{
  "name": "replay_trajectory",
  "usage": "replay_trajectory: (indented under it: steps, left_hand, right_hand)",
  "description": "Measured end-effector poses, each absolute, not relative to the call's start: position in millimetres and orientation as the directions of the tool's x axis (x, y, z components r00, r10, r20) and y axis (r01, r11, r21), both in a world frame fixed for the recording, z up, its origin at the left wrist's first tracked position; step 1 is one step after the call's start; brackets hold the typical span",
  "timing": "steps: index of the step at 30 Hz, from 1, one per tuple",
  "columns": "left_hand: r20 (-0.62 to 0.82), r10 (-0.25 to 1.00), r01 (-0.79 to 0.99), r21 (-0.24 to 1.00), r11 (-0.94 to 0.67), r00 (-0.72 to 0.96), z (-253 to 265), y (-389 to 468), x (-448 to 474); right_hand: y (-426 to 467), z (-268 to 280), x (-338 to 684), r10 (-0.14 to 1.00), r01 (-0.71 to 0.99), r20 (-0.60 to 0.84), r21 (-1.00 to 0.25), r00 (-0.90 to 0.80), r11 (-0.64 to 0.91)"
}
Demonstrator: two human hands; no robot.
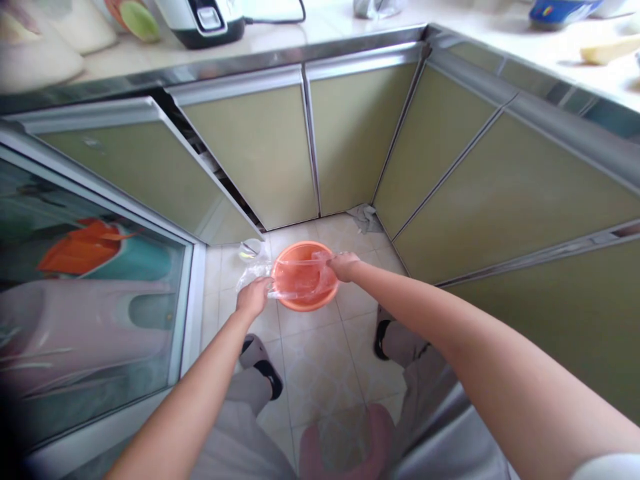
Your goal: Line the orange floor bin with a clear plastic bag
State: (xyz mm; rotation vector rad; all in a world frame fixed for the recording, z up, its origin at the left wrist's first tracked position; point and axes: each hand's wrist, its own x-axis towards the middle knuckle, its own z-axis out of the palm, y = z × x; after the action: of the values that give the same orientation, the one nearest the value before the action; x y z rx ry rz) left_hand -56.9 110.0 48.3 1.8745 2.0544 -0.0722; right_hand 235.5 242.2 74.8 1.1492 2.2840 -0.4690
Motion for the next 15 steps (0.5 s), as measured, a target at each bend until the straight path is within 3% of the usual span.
replay_trajectory:
  steps: [3, 9, 15]
  left_hand:
    - [-0.295, 0.949, 0.971, 0.175, 0.164, -0.107, 39.7, 107.4, -59.9]
    - [-0.237, 0.970, 0.982, 0.164, 0.089, -0.049, 33.6, 111.5, -58.0]
    - [-0.296, 0.955, 0.982, 0.179, 0.052, 0.004, 17.9, 107.9, -66.2]
  right_hand:
    - [238.1, 70.7, 247.7, 0.647, 0.835, -0.604, -0.058, -0.465, 0.547]
    - [234.2, 52.3, 266.5, 0.701, 0.873, -0.579, -0.037, -0.416, 0.487]
    - [218.6, 27.2, 282.8, 0.716, 0.905, -0.571, -0.125, -0.400, 0.406]
